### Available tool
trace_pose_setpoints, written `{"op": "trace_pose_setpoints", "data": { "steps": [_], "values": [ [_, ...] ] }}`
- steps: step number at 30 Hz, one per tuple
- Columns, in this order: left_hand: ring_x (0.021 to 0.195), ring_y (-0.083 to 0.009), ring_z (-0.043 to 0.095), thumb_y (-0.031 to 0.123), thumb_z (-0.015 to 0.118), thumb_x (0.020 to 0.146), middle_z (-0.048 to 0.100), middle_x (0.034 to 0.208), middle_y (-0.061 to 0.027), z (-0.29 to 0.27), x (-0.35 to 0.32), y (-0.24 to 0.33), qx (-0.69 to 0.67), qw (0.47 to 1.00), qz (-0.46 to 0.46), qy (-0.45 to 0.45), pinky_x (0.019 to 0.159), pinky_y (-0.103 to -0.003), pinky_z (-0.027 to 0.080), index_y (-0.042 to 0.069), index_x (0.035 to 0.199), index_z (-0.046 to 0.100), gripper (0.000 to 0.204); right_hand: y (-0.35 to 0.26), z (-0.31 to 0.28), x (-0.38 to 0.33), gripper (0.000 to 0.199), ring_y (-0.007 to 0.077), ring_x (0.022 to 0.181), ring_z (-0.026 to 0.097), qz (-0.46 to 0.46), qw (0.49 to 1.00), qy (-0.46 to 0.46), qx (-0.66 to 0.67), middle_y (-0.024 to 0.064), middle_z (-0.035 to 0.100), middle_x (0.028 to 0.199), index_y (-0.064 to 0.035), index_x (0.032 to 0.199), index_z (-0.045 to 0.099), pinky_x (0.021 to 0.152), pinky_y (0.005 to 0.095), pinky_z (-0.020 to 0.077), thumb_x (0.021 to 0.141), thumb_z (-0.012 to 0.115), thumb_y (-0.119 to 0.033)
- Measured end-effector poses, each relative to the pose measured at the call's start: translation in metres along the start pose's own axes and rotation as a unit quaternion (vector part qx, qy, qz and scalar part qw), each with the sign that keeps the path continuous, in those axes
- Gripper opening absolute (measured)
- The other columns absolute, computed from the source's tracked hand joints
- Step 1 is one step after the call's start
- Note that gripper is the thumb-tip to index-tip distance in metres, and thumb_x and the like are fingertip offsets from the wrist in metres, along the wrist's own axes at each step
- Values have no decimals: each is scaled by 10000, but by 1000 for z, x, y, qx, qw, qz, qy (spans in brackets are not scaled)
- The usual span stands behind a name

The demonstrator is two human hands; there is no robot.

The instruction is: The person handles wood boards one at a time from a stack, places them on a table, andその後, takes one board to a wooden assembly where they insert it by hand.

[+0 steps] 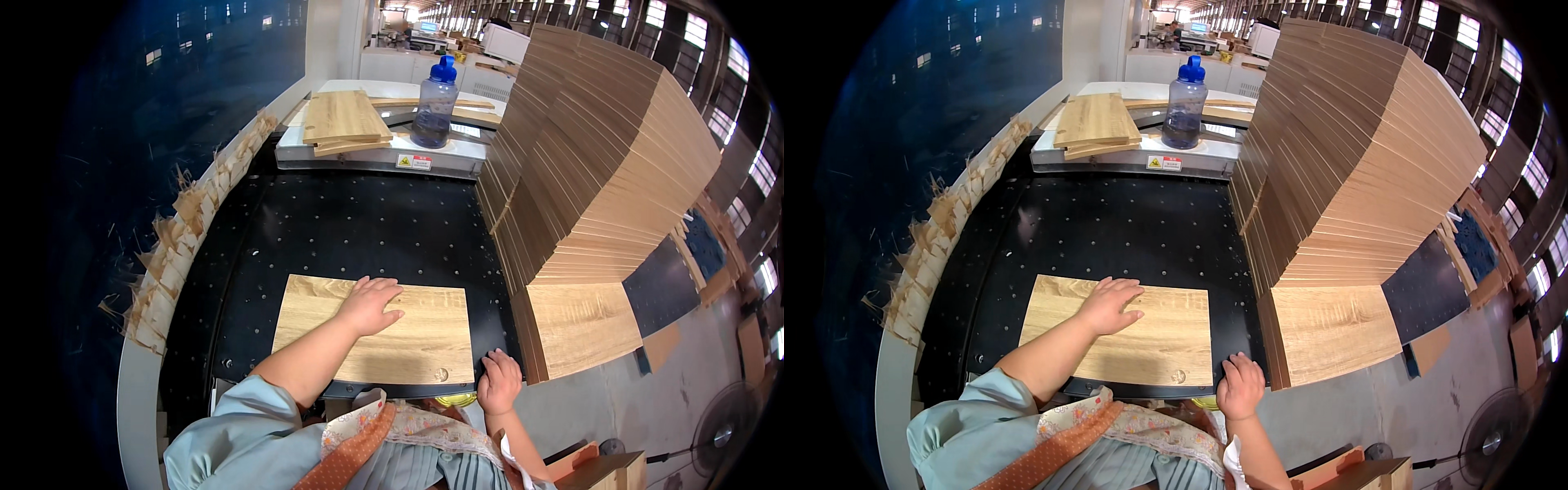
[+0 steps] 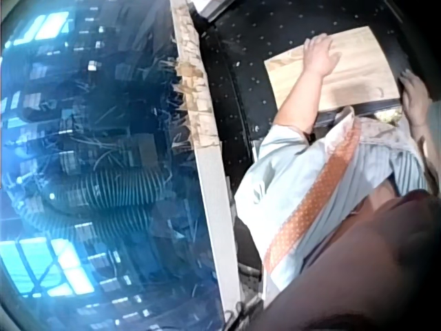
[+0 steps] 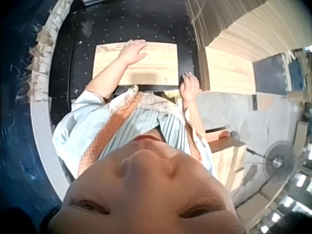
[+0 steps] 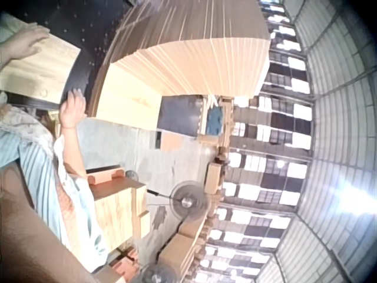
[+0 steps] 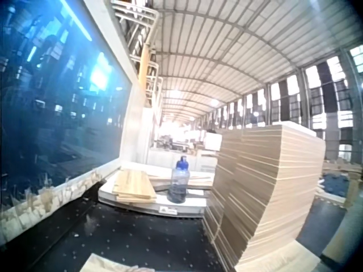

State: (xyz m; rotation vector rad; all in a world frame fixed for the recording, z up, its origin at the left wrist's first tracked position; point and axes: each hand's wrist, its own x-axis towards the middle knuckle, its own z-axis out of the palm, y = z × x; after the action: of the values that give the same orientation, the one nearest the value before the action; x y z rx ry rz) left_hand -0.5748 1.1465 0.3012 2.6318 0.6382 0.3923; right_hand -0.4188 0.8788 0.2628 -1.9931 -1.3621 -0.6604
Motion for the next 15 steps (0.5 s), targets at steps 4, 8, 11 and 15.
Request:
{"op": "trace_pose_setpoints", "data": {
  "steps": [4, 8, 11, 15],
  "values": [
    [1268, -273, 366, 344, 612, 792, 441, 1337, -124, 0, 0, -1, 4, 1000, 4, -3, 1088, -433, 207, 97, 1210, 533, 492, -1, 0, 1, 224, 293, 987, 590, 1, 1000, -3, 0, 115, 629, 961, -42, 846, 641, 894, 413, 423, 668, 506, -42],
    [1271, -280, 361, 348, 609, 791, 432, 1346, -125, -1, 0, 0, -3, 1000, 1, -10, 1089, -433, 204, 102, 1224, 524, 505, 0, -1, 0, 225, 294, 987, 590, 3, 1000, -9, -1, 115, 629, 959, -42, 847, 642, 898, 416, 421, 667, 507, -46],
    [1276, -270, 357, 355, 597, 800, 430, 1350, -117, -1, 0, 0, 2, 1000, -2, -14, 1091, -429, 200, 105, 1227, 522, 501, 1, 0, -2, 229, 286, 992, 588, 6, 1000, -12, -3, 107, 628, 962, -50, 852, 645, 899, 415, 417, 668, 509, -51],
    [1289, -248, 343, 368, 575, 816, 422, 1361, -99, -2, 0, -1, 13, 1000, -6, -23, 1098, -422, 187, 110, 1235, 515, 495, 1, 1, -1, 233, 270, 1001, 586, 6, 1000, -14, -5, 95, 626, 967, -65, 861, 649, 900, 413, 409, 671, 514, -61]
  ]
}}
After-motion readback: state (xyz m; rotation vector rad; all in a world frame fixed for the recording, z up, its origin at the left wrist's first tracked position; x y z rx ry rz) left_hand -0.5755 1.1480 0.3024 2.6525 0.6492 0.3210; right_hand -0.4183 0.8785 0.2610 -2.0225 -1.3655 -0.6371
